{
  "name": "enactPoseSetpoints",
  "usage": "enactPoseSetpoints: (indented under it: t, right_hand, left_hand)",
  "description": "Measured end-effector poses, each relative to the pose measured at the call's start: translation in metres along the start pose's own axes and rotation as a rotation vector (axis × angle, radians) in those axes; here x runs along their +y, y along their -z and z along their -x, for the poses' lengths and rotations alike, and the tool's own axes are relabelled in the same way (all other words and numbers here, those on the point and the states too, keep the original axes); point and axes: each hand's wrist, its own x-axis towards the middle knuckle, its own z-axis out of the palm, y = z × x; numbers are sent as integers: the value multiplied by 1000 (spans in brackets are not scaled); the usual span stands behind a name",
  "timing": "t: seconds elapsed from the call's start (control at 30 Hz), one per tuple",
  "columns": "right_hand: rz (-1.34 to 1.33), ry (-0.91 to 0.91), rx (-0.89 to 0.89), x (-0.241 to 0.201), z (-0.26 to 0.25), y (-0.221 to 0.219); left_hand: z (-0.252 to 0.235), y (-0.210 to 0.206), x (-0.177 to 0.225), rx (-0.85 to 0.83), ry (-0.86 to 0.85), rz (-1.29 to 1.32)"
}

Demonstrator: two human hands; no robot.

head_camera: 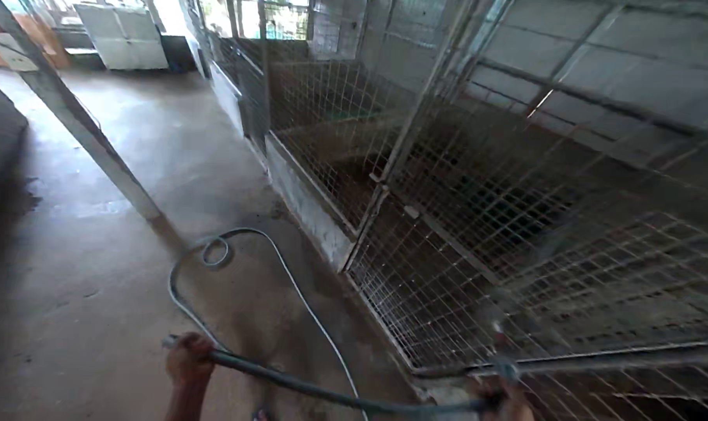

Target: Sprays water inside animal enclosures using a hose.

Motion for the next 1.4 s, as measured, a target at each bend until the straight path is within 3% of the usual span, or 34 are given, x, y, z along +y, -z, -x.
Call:
enactPoseSetpoints:
  t: [0.17, 0.3, 0.43, 0.57, 0.73, 0.97, 1.07, 1.27, 1.4]
  right_hand:
    - [-41, -87, -224, 12, 16, -232]
    - [14, -85, -424, 10, 9, -385]
    - [80, -18, -486, 12, -22, -497]
    - [71, 17, -445, 15, -58, -567]
    - [89, 2, -376, 13, -110, -630]
    - [186, 29, -371, 19, -177, -679]
    - [110, 12, -345, 27, -195, -693]
    - [-143, -257, -276, 40, -189, -690]
    - [-266, -211, -261, 61, -183, -703]
  left_hand:
    - [-65, 4, 97, 117, -241, 53]
    - [-115, -14, 124, 99, -321, 125]
    - [-153, -74, 119, 161, -383, 173]
    - [-190, -130, 103, 218, -417, 208]
    - [-228, -210, 103, 243, -417, 176]
    - [-285, -300, 85, 191, -382, 147]
    - [-320, -334, 77, 150, -388, 174]
    - [-402, -407, 71, 90, -382, 229]
    - [-461, -463, 59, 19, -269, 170]
